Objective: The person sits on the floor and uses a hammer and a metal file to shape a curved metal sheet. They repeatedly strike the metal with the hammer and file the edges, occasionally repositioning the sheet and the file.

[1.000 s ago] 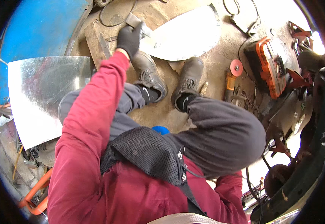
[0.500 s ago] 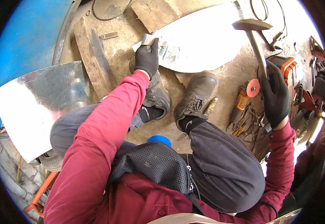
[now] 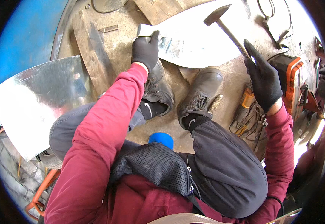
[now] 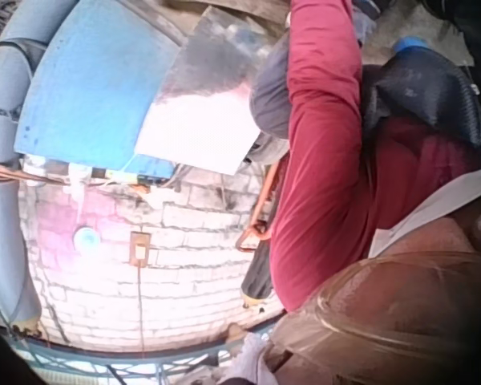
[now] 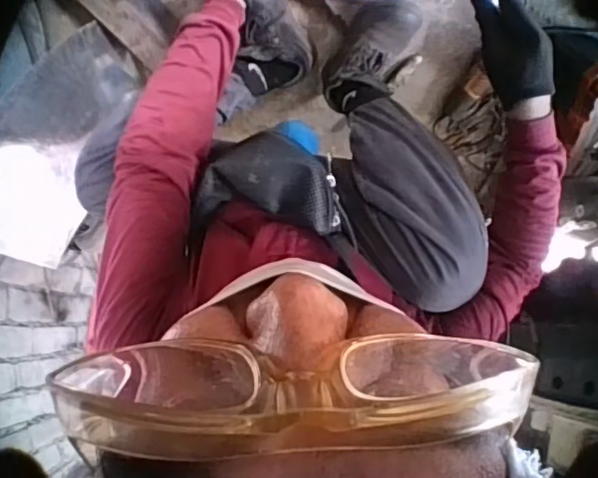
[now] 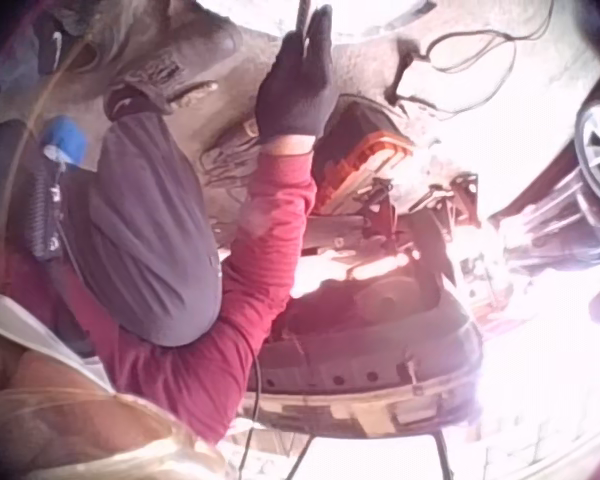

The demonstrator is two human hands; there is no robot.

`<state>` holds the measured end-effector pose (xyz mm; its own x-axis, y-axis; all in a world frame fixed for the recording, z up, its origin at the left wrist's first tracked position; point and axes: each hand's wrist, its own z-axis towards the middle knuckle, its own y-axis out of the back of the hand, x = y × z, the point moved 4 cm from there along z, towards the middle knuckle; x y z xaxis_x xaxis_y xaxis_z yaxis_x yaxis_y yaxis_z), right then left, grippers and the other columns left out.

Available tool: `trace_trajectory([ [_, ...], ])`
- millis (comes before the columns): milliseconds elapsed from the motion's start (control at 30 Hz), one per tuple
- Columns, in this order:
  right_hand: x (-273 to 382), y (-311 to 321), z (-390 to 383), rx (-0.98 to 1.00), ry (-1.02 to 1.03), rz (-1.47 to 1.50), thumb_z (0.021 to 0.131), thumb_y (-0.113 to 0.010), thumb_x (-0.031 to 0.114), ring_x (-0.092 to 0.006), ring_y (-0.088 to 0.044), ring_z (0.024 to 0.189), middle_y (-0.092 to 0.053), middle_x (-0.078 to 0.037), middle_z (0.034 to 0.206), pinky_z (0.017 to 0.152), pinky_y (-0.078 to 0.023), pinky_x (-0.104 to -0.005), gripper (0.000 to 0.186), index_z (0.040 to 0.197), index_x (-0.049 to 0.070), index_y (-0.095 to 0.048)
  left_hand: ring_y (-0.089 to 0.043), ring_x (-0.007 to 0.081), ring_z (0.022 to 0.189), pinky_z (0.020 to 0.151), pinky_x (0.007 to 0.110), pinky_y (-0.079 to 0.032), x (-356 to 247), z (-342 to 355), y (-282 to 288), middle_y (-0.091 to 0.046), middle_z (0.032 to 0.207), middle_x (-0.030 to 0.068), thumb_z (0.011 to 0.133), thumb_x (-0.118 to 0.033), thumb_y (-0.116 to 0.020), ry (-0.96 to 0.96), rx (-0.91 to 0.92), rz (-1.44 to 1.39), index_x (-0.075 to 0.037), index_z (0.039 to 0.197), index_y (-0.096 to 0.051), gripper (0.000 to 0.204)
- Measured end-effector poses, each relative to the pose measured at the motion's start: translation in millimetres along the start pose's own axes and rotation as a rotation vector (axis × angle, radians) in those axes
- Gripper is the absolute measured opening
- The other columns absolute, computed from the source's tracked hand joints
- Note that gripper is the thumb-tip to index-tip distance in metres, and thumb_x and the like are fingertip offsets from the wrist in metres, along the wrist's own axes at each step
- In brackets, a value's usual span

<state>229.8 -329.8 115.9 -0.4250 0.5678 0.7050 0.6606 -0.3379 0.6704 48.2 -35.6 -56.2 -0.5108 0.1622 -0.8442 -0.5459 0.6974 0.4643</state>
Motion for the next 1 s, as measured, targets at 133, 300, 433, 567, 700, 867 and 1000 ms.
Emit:
trace_trajectory([
  [133,-12,-6,2,0.014,-0.063,-0.013,0.108,-0.062,0.010,-0.0153,-0.072,0.100,-0.076,-0.014,0.124,0.087,-0.057,-0.0327,0.046,0.154,0.009,-0.057,-0.075,0.0385,0.098,0.088,0.044,-0.056,-7,-11,-7,-0.077,0.108,0.0248,0.105,-0.027,-0.065,-0.004,0.037,0.071,0.005,0.116,-0.072,0.034],
  [300,-17,-11,-5,-0.003,-0.105,-0.025,0.108,-0.062,0.011,-0.0076,-0.054,0.078,-0.073,-0.007,0.104,0.076,-0.052,-0.0266,0.048,0.155,0.010,-0.056,-0.076,0.0308,0.095,0.086,0.040,-0.056,13,-10,3,-0.079,0.106,0.0214,0.105,-0.027,-0.066,-0.039,-0.036,0.076,0.005,0.116,-0.073,0.034],
  [433,-37,-13,-17,0.014,-0.273,0.021,0.109,-0.060,0.012,-0.0056,-0.053,0.077,-0.072,-0.005,0.104,0.073,-0.052,-0.0257,0.048,0.156,0.009,-0.055,-0.076,0.0324,0.097,0.085,0.040,-0.056,10,-11,15,-0.079,0.106,0.0221,0.104,-0.025,-0.067,0.039,0.012,-0.026,0.005,0.114,-0.074,0.032],
  [567,-61,-13,-26,0.040,-0.350,0.028,0.109,-0.059,0.012,-0.0095,-0.063,0.099,-0.073,-0.011,0.125,0.089,-0.053,-0.0270,0.048,0.156,0.004,-0.053,-0.076,0.0294,0.098,0.087,0.039,-0.056,14,-9,17,-0.079,0.106,0.0201,0.104,-0.023,-0.069,0.052,0.046,-0.058,0.006,0.115,-0.073,0.031],
  [700,-70,-15,-30,0.043,-0.308,0.001,0.109,-0.058,0.011,-0.0118,-0.063,0.115,-0.070,-0.014,0.139,0.099,-0.051,-0.0276,0.047,0.155,0.002,-0.053,-0.076,0.0282,0.099,0.088,0.039,-0.056,8,-9,16,-0.078,0.109,0.0206,0.103,-0.024,-0.070,0.000,0.042,-0.042,0.006,0.115,-0.073,0.032],
  [867,-37,-17,-15,0.117,-0.398,0.027,0.109,-0.059,0.010,-0.0067,-0.059,0.091,-0.073,-0.008,0.123,0.085,-0.053,-0.0252,0.047,0.156,0.003,-0.054,-0.076,0.0287,0.098,0.088,0.039,-0.056,11,-8,11,-0.079,0.108,0.0206,0.103,-0.024,-0.069,0.024,0.045,-0.068,0.005,0.115,-0.073,0.032],
  [1000,-21,-23,-4,0.076,-0.262,0.077,0.109,-0.060,0.011,-0.0072,-0.055,0.079,-0.074,-0.005,0.112,0.078,-0.052,-0.0253,0.048,0.157,0.009,-0.054,-0.076,0.0285,0.097,0.087,0.039,-0.056,15,-8,3,-0.079,0.106,0.0200,0.104,-0.023,-0.069,0.039,0.038,-0.049,0.005,0.115,-0.073,0.031],
])
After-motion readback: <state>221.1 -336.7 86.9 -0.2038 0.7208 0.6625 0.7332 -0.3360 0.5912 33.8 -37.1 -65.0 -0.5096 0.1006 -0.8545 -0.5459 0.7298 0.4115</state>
